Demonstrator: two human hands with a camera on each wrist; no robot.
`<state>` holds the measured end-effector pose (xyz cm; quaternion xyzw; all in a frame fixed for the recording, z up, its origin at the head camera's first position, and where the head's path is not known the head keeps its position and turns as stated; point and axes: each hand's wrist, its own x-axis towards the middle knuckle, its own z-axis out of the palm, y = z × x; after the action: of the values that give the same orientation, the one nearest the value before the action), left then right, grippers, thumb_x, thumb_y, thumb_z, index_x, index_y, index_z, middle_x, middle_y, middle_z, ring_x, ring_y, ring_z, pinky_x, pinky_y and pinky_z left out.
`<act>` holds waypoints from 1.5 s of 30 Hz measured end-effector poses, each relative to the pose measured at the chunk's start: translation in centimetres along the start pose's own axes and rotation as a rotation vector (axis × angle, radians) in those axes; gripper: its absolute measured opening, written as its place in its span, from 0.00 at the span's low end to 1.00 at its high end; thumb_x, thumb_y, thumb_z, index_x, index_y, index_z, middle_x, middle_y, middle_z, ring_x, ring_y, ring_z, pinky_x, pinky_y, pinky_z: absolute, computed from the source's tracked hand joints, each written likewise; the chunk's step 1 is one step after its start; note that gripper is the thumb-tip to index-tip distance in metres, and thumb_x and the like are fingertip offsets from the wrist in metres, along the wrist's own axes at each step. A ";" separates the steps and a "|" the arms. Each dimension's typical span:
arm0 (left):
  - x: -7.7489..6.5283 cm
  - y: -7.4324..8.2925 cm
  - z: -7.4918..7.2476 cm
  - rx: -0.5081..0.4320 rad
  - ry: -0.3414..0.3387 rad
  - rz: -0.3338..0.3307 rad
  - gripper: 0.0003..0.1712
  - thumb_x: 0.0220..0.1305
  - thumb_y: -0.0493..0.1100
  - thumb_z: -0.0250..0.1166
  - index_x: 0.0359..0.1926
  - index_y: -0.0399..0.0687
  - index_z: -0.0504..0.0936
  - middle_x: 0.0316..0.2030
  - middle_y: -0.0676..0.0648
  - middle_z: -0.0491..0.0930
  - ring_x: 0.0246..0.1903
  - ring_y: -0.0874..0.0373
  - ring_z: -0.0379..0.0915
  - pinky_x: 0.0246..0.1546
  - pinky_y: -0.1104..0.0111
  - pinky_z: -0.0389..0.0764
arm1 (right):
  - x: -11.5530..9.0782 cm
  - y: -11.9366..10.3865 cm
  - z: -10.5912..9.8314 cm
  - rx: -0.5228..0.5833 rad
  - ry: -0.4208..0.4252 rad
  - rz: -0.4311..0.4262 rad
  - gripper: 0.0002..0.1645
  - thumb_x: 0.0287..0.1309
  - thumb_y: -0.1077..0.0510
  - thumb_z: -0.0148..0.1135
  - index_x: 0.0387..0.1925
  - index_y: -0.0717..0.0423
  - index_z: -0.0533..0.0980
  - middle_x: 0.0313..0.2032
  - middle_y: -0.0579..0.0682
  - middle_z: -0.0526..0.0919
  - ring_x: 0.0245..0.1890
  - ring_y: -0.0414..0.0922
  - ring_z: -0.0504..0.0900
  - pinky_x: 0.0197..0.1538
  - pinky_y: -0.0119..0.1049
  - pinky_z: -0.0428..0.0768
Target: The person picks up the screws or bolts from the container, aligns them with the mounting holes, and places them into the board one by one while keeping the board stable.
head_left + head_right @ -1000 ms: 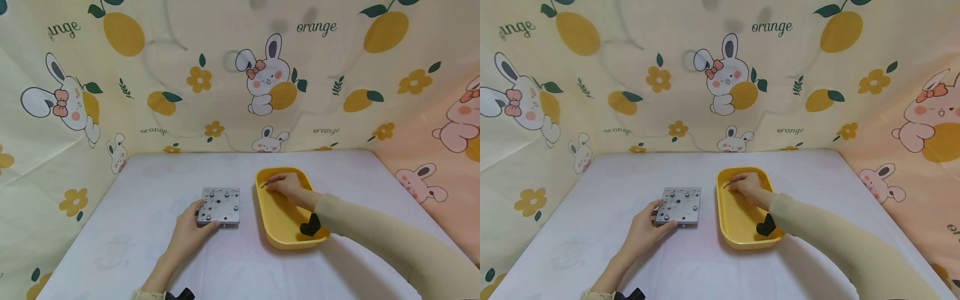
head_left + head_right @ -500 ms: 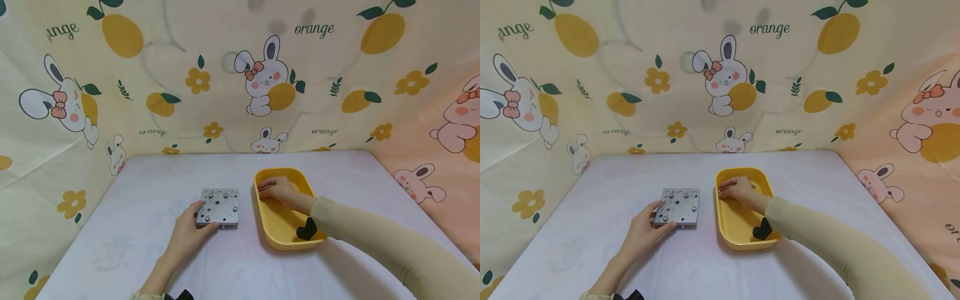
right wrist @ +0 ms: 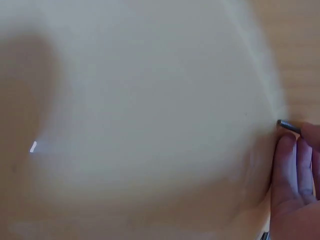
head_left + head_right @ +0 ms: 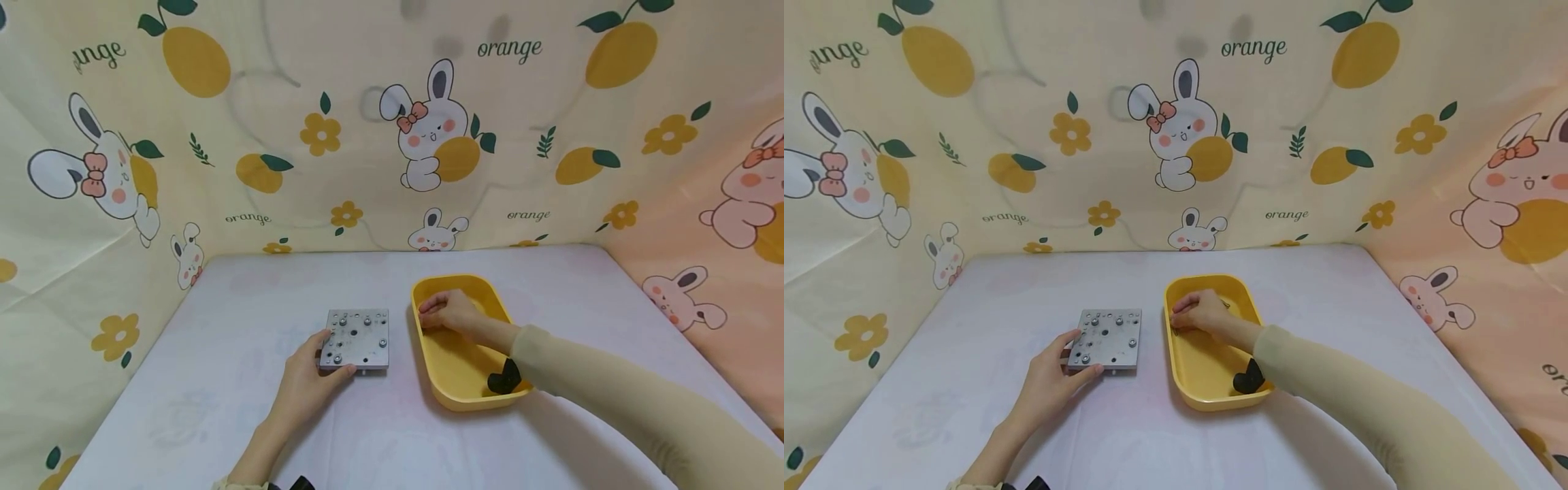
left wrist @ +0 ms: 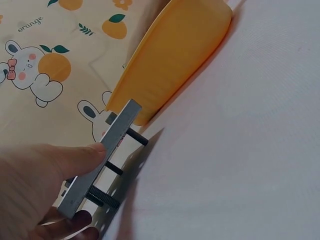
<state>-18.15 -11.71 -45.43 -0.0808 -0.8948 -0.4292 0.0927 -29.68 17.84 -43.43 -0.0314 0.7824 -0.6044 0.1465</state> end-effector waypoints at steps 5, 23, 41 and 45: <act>-0.2 -0.1 0.0 0.003 0.000 -0.008 0.49 0.51 0.50 0.78 0.68 0.35 0.65 0.59 0.36 0.74 0.52 0.47 0.75 0.54 0.55 0.76 | -0.4 0.1 0.0 -0.069 -0.032 -0.027 0.12 0.49 0.69 0.74 0.36 0.69 0.81 0.28 0.57 0.85 0.28 0.48 0.85 0.36 0.37 0.84; -0.8 0.1 0.0 -0.017 0.006 -0.017 0.49 0.51 0.49 0.78 0.68 0.34 0.65 0.61 0.36 0.73 0.53 0.47 0.74 0.54 0.54 0.75 | -8.3 -9.4 1.9 0.093 0.135 -0.304 0.14 0.49 0.70 0.74 0.38 0.66 0.78 0.36 0.58 0.85 0.37 0.50 0.85 0.41 0.35 0.83; 0.0 0.0 -0.4 -0.033 0.021 0.018 0.47 0.52 0.49 0.78 0.66 0.33 0.66 0.56 0.36 0.76 0.50 0.48 0.76 0.50 0.56 0.77 | -8.4 -2.8 13.5 -0.013 0.286 -0.470 0.10 0.47 0.74 0.70 0.31 0.60 0.80 0.30 0.50 0.85 0.31 0.43 0.83 0.37 0.33 0.83; 0.1 0.1 -0.2 -0.041 0.014 0.010 0.47 0.52 0.50 0.78 0.66 0.34 0.67 0.57 0.37 0.76 0.51 0.49 0.76 0.51 0.57 0.76 | -8.1 -2.0 13.8 -0.060 0.301 -0.456 0.10 0.49 0.73 0.69 0.32 0.59 0.80 0.30 0.48 0.84 0.30 0.40 0.83 0.36 0.33 0.83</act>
<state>-18.23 -11.86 -45.21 -0.0843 -0.8847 -0.4476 0.0994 -18.49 6.27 -43.09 -0.1209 0.7857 -0.5962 -0.1121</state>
